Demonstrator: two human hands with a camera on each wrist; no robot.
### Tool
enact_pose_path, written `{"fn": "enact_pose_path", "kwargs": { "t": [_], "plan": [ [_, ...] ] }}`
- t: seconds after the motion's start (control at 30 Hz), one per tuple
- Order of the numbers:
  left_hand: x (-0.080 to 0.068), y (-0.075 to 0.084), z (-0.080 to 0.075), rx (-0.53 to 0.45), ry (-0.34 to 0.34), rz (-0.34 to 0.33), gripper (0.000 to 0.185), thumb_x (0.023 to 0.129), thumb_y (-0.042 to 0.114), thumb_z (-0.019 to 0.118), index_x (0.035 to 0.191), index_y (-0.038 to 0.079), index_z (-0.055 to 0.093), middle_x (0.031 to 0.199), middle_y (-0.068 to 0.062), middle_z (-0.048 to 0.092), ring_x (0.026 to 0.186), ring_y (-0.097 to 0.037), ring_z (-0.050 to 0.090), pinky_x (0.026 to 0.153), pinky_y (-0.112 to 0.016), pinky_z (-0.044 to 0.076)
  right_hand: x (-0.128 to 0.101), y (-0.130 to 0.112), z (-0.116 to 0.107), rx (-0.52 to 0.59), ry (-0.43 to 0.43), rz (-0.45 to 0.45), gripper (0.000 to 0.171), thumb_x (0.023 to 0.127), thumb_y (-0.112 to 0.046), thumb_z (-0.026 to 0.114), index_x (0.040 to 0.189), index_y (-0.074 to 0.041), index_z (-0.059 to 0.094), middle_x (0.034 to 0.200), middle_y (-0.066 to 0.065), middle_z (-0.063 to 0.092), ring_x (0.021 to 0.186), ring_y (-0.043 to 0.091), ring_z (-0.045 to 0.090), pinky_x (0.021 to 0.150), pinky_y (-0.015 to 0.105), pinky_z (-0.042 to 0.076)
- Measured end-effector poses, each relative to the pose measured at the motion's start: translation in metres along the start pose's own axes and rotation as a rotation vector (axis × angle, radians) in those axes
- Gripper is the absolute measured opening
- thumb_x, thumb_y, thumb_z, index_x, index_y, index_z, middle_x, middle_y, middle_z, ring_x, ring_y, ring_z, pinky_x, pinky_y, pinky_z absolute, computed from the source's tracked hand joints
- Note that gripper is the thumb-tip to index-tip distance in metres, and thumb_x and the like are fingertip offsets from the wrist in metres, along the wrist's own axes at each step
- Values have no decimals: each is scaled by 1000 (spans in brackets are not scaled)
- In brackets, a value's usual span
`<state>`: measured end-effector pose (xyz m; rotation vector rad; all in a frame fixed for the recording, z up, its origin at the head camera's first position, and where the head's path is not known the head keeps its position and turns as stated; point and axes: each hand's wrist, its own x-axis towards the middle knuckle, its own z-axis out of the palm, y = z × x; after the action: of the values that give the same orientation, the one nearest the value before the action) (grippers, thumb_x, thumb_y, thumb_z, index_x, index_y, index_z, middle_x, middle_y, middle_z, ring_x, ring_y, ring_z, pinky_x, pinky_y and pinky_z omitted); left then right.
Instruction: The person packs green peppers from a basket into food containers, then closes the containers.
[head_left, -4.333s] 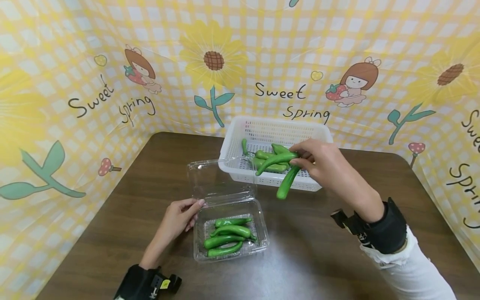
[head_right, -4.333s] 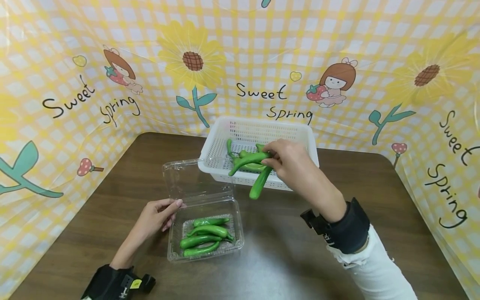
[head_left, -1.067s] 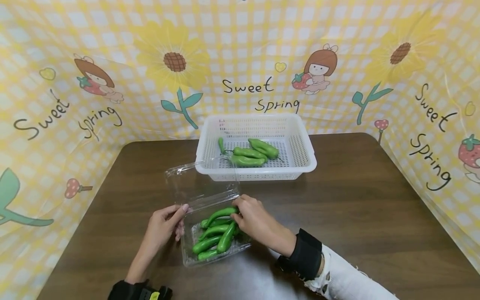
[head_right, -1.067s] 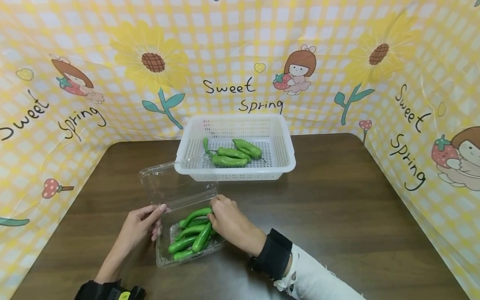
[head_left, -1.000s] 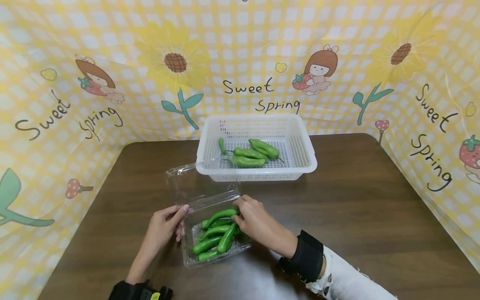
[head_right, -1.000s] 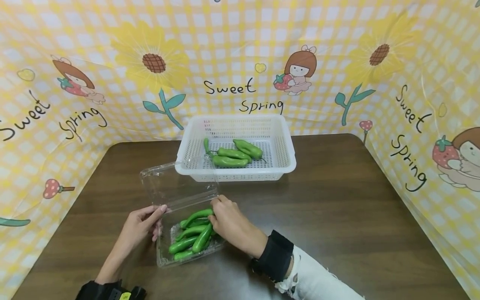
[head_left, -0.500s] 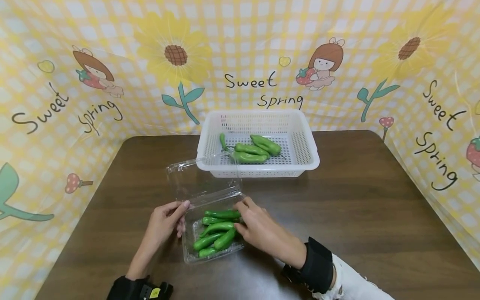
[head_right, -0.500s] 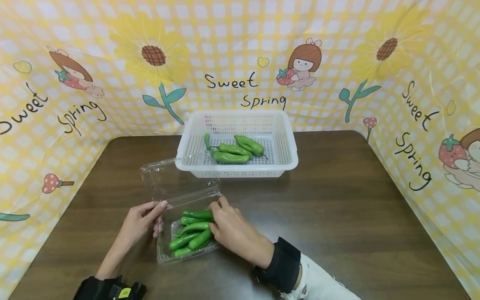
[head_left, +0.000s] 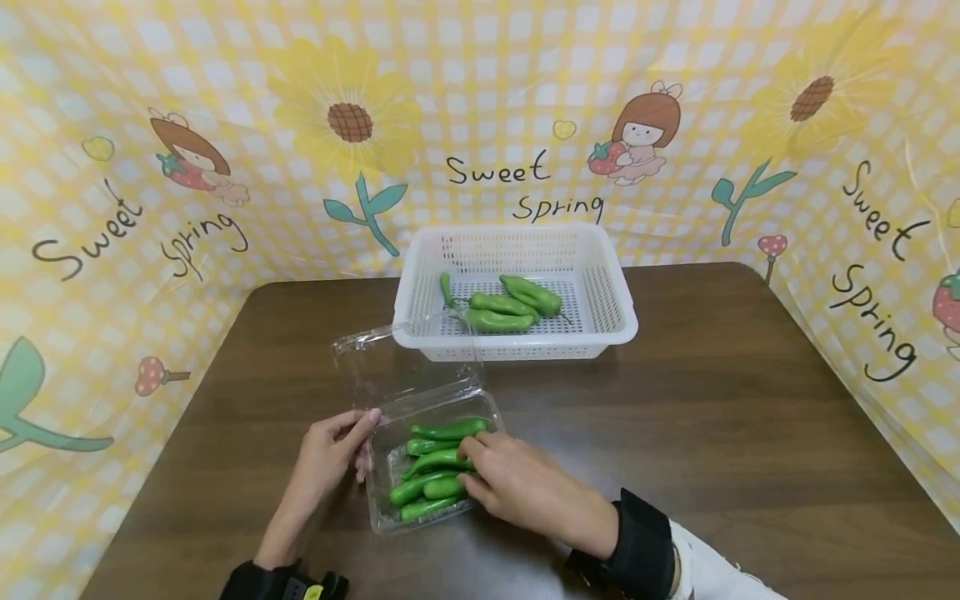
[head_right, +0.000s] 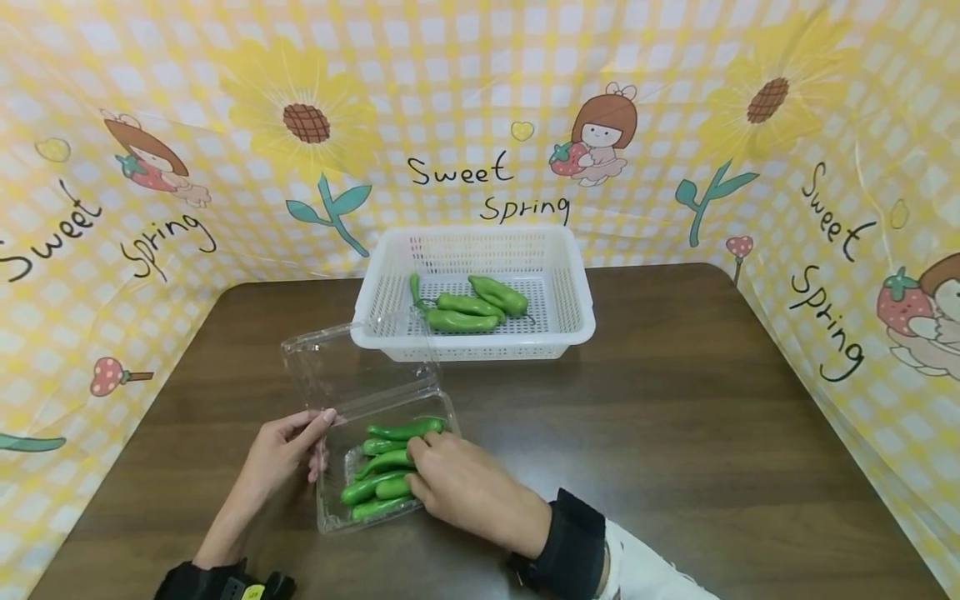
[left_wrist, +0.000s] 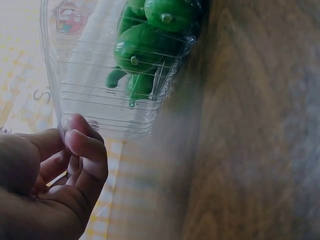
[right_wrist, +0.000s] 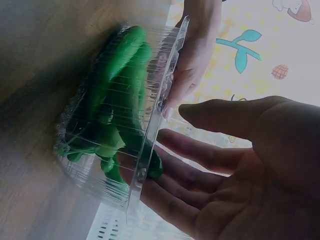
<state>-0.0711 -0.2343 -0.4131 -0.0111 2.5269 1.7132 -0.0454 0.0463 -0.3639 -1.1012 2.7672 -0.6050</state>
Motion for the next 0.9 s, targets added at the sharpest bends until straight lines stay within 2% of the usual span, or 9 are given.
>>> {"fn": "enact_pose_path", "kwargs": {
  "t": [0.2, 0.4, 0.73, 0.9],
  "plan": [
    [1, -1, 1, -7, 6, 16, 37, 101, 34, 58, 110, 1, 71, 63, -13, 60, 44, -24, 57, 45, -41, 53, 0, 0, 2, -28, -32, -24, 19, 98, -24, 63, 111, -11, 66, 103, 1, 67, 90, 11, 64, 76, 24, 55],
    [2, -1, 1, 13, 11, 2, 37, 101, 36, 58, 109, 2, 71, 63, -12, 59, 44, -23, 57, 46, -39, 53, -1, -2, 3, -13, -72, -32, 19, 98, -26, 63, 112, -14, 66, 101, -2, 66, 83, 6, 61, 69, 20, 52],
    [2, -2, 1, 22, 19, -3, 38, 100, 37, 58, 108, 3, 72, 64, -10, 59, 45, -22, 57, 46, -39, 53, -1, -1, 4, -6, -91, -57, 18, 99, -28, 62, 111, -16, 65, 99, -5, 67, 80, 1, 59, 69, 18, 51],
    [2, -2, 1, 22, 14, -9, 38, 101, 37, 57, 109, 3, 72, 64, -8, 60, 45, -22, 57, 46, -41, 54, -1, 0, 5, 5, -69, -60, 17, 99, -26, 61, 110, -14, 66, 100, -2, 67, 84, 3, 61, 73, 20, 53]
  ]
}}
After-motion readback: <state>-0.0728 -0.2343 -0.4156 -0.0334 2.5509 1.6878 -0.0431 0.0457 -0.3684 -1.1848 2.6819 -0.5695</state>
